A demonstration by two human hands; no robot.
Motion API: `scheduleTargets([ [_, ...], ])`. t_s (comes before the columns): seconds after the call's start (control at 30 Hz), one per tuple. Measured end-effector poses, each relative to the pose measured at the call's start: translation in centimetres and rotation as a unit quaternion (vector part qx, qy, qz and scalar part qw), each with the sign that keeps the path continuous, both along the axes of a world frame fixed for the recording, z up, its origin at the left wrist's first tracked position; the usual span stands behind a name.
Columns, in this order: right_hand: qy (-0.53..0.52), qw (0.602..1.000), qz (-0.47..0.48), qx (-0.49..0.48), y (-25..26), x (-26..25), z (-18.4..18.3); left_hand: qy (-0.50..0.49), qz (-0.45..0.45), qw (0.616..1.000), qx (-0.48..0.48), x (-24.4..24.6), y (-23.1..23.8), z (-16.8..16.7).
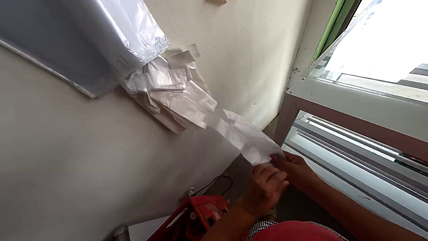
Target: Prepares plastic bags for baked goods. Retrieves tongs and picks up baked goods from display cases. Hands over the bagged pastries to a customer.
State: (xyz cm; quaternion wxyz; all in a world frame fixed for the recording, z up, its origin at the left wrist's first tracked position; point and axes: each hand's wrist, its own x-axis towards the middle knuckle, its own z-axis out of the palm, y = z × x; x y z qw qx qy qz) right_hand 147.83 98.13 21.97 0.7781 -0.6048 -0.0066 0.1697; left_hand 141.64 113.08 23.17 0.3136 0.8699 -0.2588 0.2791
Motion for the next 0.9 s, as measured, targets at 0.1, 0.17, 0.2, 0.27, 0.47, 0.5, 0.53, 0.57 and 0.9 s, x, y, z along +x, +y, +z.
scheduleTargets([
  [0.1,-0.090,0.938,0.052,-0.330,-5.8,1.0,-7.1,-0.107,0.077,0.990,0.046,4.8,3.9,2.8],
  [0.17,-0.050,0.892,0.111,-0.435,-9.1,0.7,-10.2,-0.171,0.170,0.959,0.150,10.0,8.4,4.4],
  [0.2,-0.025,0.877,0.119,-0.466,-10.3,0.1,-11.2,-0.166,0.219,0.937,0.214,12.2,10.7,5.2],
  [0.27,-0.001,0.871,0.095,-0.483,-12.3,-1.6,-12.4,-0.102,0.302,0.895,0.313,14.7,14.2,7.2],
  [0.47,-0.033,0.876,0.020,-0.481,-16.2,-5.4,-16.5,-0.085,0.325,0.888,0.314,13.7,16.1,8.8],
  [0.5,-0.040,0.878,0.024,-0.477,-16.2,-5.4,-16.6,-0.081,0.323,0.892,0.305,13.2,15.9,9.0],
  [0.53,-0.050,0.879,0.030,-0.473,-16.0,-5.2,-16.5,-0.066,0.323,0.896,0.298,12.6,15.4,9.4],
  [0.57,-0.065,0.881,0.038,-0.467,-15.7,-4.8,-16.3,-0.049,0.321,0.900,0.292,12.1,15.0,9.8],
  [0.9,-0.136,0.886,0.113,-0.428,-8.6,-0.9,-10.7,-0.097,0.259,0.956,0.095,8.4,13.1,12.2],
])
